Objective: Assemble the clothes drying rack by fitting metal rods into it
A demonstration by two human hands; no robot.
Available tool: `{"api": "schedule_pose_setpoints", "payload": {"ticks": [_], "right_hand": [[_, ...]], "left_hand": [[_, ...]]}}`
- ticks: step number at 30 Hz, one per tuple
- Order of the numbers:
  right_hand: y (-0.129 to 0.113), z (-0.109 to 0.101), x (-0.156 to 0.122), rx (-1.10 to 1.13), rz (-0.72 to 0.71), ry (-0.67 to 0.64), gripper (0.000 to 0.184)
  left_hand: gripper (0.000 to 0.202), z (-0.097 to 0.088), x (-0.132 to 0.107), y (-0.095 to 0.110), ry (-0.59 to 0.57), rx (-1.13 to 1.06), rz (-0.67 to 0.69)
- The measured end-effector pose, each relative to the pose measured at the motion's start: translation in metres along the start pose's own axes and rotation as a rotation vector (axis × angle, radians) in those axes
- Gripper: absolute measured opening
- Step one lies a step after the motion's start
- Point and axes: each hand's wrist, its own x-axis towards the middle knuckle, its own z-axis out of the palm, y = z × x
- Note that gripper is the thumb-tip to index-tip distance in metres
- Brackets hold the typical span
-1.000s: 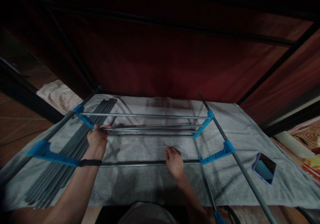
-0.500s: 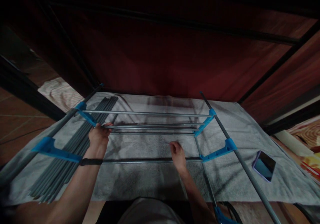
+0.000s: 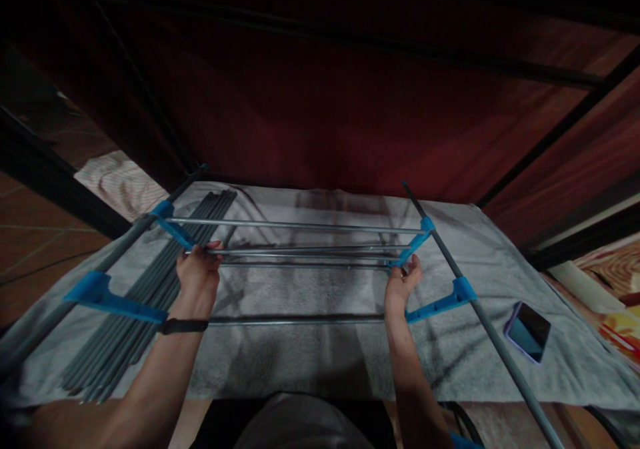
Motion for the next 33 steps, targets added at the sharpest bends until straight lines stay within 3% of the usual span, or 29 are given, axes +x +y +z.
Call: {"api": "schedule_pose_setpoints", "payload": {"ticks": [9,15,22,33], "right_hand": [[-0.012,0.006,0.028,0.142,-0.024,-0.080,0.085],[-0.006,0.001,0.029,0.172,-0.001,-0.120,0.086],[-0.002,0.001,0.029,0.107,0.005,-0.123,0.090],[-0.004,-0.002,0.031,0.000,-0.028,-0.162,0.096]], "left_hand": [[0.024,0.008,-0.008,0.003,0.103,-0.058,0.022],[0.018,0.005,-0.006,-0.003,0.076,-0.039,0.077],[0.021,0.006,-0.008,-0.003,0.121,-0.020,0.021],[0.026,0.012,-0.014,-0.001,0.085,-0.086,0.057]]}}
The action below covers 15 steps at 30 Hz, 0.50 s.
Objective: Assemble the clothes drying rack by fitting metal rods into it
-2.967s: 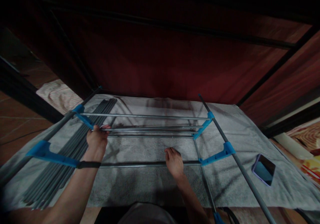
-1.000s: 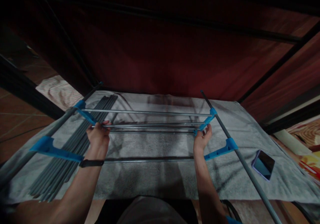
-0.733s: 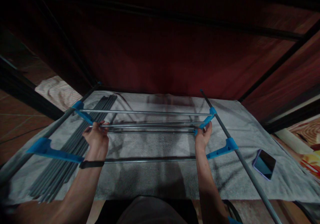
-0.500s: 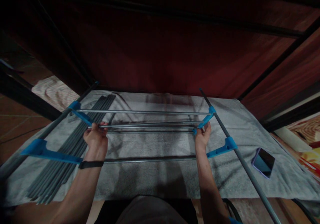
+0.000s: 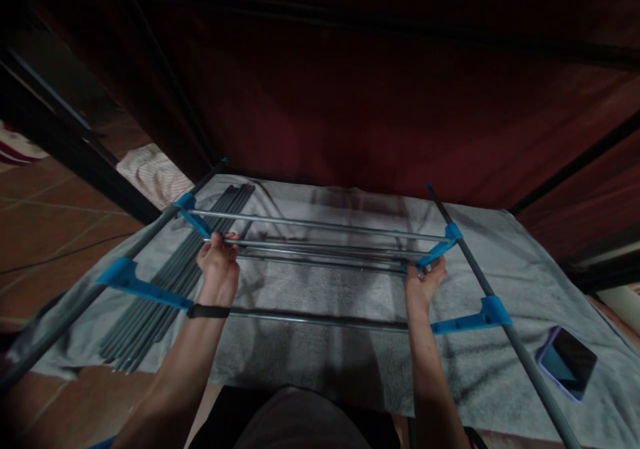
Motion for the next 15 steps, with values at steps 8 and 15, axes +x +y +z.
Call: {"api": "schedule_pose_setpoints", "payload": {"ticks": [8,15], "right_hand": [[0.0020,-0.0012,0.0003,-0.052,-0.012,0.002,0.098],[0.0076,-0.0015,0.0047,-0.019,0.003,-0.003,0.101]], "left_hand": [[0.020,0.0008,-0.0042,0.0015,0.003,-0.085,-0.026],[0.023,0.0012,-0.0047,0.0023,-0.015,-0.103,-0.055]]}}
